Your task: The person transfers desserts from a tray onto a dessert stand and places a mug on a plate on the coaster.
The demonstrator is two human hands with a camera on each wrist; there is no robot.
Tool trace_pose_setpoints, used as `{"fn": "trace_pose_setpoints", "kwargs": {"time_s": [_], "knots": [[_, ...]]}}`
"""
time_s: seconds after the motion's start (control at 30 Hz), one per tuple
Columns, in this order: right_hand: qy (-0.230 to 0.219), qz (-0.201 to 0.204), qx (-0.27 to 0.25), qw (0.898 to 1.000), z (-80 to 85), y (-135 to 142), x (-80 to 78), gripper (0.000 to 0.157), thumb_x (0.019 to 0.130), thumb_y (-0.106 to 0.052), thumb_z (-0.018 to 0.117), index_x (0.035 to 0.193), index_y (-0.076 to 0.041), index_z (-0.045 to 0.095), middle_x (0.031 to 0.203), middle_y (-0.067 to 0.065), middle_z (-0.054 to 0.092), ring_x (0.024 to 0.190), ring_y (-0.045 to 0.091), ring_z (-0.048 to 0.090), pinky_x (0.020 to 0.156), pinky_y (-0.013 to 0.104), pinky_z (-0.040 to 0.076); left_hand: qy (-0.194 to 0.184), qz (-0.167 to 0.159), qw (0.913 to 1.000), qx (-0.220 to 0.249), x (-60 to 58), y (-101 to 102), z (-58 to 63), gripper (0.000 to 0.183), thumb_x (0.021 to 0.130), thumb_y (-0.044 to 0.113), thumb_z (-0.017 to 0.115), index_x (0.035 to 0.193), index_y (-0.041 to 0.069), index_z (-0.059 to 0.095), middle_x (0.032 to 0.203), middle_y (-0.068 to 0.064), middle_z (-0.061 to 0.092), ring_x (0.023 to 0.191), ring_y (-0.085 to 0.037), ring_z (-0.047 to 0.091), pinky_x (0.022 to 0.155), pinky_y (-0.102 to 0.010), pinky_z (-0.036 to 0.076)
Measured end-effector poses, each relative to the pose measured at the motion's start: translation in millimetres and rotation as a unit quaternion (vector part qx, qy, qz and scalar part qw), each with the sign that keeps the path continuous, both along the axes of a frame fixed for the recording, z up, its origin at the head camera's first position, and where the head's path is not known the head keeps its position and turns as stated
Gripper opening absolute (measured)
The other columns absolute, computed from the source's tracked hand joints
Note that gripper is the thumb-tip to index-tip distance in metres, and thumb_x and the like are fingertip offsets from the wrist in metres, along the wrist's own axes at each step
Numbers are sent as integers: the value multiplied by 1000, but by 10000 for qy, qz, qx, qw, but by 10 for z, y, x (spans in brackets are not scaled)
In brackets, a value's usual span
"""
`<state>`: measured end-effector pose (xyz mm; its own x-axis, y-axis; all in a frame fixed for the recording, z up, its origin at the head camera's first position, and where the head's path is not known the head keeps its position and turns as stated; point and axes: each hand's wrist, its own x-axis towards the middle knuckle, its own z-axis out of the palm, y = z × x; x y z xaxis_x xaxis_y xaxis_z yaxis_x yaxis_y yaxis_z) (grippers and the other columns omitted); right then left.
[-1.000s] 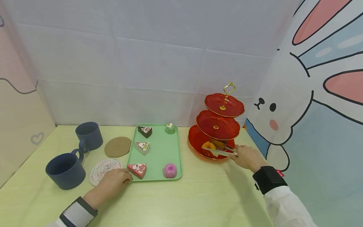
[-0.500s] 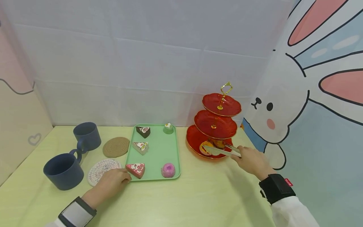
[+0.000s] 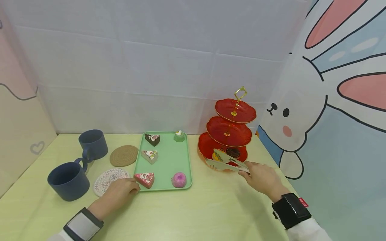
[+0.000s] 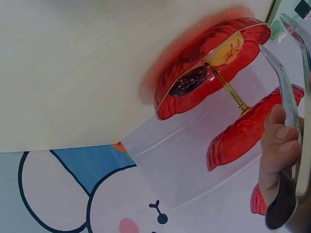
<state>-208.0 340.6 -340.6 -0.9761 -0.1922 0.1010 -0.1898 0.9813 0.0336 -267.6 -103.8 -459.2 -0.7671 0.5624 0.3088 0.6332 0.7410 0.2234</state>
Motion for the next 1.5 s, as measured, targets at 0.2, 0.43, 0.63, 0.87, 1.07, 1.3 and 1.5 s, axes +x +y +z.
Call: {"fn": "trace_pose_setpoints", "kwargs": {"time_s": [0.2, 0.43, 0.63, 0.87, 1.07, 1.3, 1.5], "knots": [[20, 170, 68, 9998, -24, -233, -4, 48, 83, -47, 58, 106, -5, 62, 89, 11, 69, 67, 25, 62, 62, 48, 54, 19, -24, 10000, -10, -11, -19, -12, 10, 72, 3, 71, 71, 13, 70, 68, 4, 62, 57, -9, 53, 51, -29, 49], [84, 588, 62, 9982, -77, -554, -42, 46, 82, -44, 61, 110, -8, 61, 75, -1, 64, 59, 18, 58, 59, 41, 55, 68, -60, 9999, -92, -4, -13, -6, 10, 72, 3, 70, 71, 13, 69, 68, 3, 62, 58, -11, 54, 51, -30, 49], [-54, 907, -262, 9955, -143, -855, -123, 48, 81, -46, 62, 112, -10, 59, 63, -7, 49, 51, 10, 44, 51, 27, 47, 204, -100, 9997, -108, -5, -5, -18, 12, 72, 2, 69, 69, 14, 69, 66, 5, 60, 56, -10, 52, 50, -29, 48], [-334, 1209, -438, 9911, -198, -1192, -206, 43, 82, -43, 61, 111, -11, 61, 76, -6, 59, 54, 10, 45, 49, 24, 44, 460, -179, 9988, -40, -9, -8, -34, 14, 69, 2, 68, 67, 15, 67, 64, 6, 59, 54, -10, 50, 47, -29, 46], [-580, 1561, -419, 9851, -276, -1385, -274, 45, 85, -41, 59, 116, -8, 59, 94, 3, 67, 63, 13, 49, 57, 29, 50, 368, -99, 9992, -94, -8, -5, -24, 13, 71, 3, 68, 67, 16, 68, 64, 6, 58, 53, -9, 48, 47, -29, 45], [-425, 1873, -346, 9808, -371, -1492, -338, 41, 86, -40, 59, 112, -9, 61, 90, 2, 67, 59, 13, 49, 55, 28, 50, 583, -130, 9982, -72, 3, 8, -6, 15, 69, 1, 67, 64, 16, 66, 65, 6, 59, 54, -10, 51, 47, -30, 46], [-365, 1918, -192, 9806, -420, -1544, -378, 40, 87, -39, 57, 113, -9, 61, 96, 5, 70, 62, 12, 53, 58, 30, 52, 569, -143, 9982, -106, 10, 1, 20, 16, 69, 1, 66, 63, 16, 66, 65, 5, 59, 53, -10, 50, 46, -30, 46]]}}
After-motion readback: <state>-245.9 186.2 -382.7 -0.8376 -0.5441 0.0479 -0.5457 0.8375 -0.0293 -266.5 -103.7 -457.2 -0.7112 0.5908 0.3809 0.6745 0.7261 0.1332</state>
